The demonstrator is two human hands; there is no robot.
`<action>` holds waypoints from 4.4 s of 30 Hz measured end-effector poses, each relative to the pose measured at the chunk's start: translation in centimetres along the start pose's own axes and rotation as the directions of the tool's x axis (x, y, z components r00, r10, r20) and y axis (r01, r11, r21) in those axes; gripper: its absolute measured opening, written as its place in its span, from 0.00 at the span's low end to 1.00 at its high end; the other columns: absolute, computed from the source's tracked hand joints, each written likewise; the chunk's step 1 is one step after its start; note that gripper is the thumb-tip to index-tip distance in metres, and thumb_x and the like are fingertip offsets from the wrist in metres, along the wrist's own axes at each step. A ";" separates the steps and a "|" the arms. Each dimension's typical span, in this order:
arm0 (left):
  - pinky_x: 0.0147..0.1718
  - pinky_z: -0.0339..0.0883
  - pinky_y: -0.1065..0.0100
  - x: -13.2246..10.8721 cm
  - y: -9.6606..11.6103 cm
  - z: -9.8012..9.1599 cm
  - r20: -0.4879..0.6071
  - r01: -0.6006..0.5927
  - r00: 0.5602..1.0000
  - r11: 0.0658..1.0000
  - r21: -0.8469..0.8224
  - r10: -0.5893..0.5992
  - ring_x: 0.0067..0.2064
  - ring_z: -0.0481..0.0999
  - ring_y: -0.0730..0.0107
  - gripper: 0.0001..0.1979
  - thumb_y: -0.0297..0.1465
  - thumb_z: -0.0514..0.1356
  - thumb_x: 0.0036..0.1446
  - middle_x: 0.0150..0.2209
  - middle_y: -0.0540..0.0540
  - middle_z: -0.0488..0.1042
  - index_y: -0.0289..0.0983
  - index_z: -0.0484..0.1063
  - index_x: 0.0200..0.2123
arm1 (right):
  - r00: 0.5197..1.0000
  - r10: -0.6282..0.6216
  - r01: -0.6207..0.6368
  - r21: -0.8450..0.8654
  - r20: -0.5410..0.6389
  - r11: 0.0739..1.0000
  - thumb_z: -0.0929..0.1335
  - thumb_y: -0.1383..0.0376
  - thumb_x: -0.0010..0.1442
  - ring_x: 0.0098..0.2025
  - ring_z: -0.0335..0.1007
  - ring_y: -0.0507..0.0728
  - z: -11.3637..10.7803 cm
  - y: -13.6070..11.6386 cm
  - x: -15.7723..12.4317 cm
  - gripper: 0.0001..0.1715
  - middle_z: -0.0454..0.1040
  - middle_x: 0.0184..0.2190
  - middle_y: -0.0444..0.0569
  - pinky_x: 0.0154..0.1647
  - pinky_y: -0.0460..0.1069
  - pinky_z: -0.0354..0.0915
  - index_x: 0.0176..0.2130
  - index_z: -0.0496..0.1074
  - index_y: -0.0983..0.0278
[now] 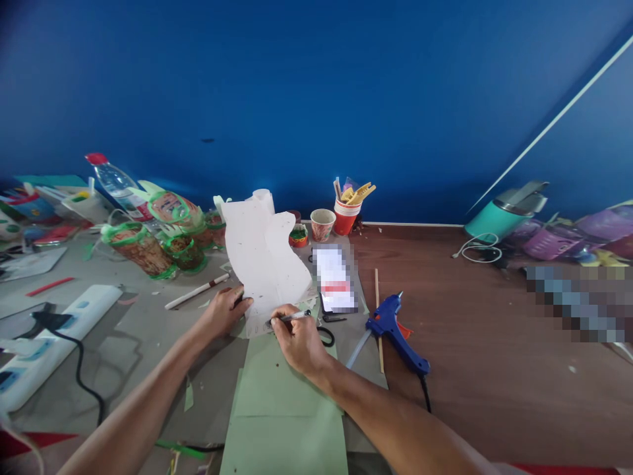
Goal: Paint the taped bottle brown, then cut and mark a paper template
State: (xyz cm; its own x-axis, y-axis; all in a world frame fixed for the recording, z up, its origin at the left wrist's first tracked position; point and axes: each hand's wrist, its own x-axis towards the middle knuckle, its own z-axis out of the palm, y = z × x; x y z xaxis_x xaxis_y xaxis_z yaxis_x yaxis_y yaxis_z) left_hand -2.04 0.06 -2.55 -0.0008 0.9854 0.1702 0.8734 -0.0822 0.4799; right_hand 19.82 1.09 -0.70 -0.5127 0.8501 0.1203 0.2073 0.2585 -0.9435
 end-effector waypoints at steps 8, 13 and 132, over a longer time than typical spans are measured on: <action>0.34 0.58 0.64 0.0 0.4 -0.3 0.024 0.014 1.000 1.000 0.001 -0.014 0.30 0.67 0.63 0.11 0.37 0.49 0.57 0.24 0.49 0.67 0.40 0.61 0.26 | 1.000 -0.014 0.014 0.007 0.008 1.000 0.62 0.63 0.59 0.19 0.51 0.49 0.0 -0.2 -0.1 0.09 0.58 0.19 0.39 0.20 0.45 0.48 0.30 0.69 0.64; 0.35 0.58 0.64 0.0 0.6 -0.4 0.026 0.009 1.000 1.000 0.013 -0.010 0.29 0.66 0.64 0.11 0.37 0.49 0.58 0.24 0.49 0.67 0.40 0.60 0.25 | 0.999 -0.037 0.037 -0.008 -0.008 0.999 0.62 0.64 0.59 0.20 0.54 0.50 0.0 -0.2 0.0 0.09 0.61 0.20 0.41 0.21 0.45 0.50 0.30 0.69 0.63; 0.29 0.59 0.67 0.2 -0.1 -0.4 0.032 0.120 0.993 0.961 -0.248 -0.116 0.29 0.67 0.67 0.10 0.37 0.52 0.54 0.26 0.49 0.71 0.37 0.67 0.28 | 0.984 -0.073 0.126 0.350 -0.161 0.928 0.64 0.55 0.62 0.24 0.67 0.52 -0.2 0.4 -0.1 0.16 0.71 0.23 0.44 0.26 0.47 0.65 0.43 0.71 0.63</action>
State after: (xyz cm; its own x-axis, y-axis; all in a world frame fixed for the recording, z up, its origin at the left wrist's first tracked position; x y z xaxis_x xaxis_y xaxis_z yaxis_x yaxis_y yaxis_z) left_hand -2.35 0.26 -2.24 -0.0862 0.9926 0.0854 0.7186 0.0026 0.6954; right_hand 20.09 1.20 -1.05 -0.3857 0.8918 0.2366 -0.1639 0.1862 -0.9687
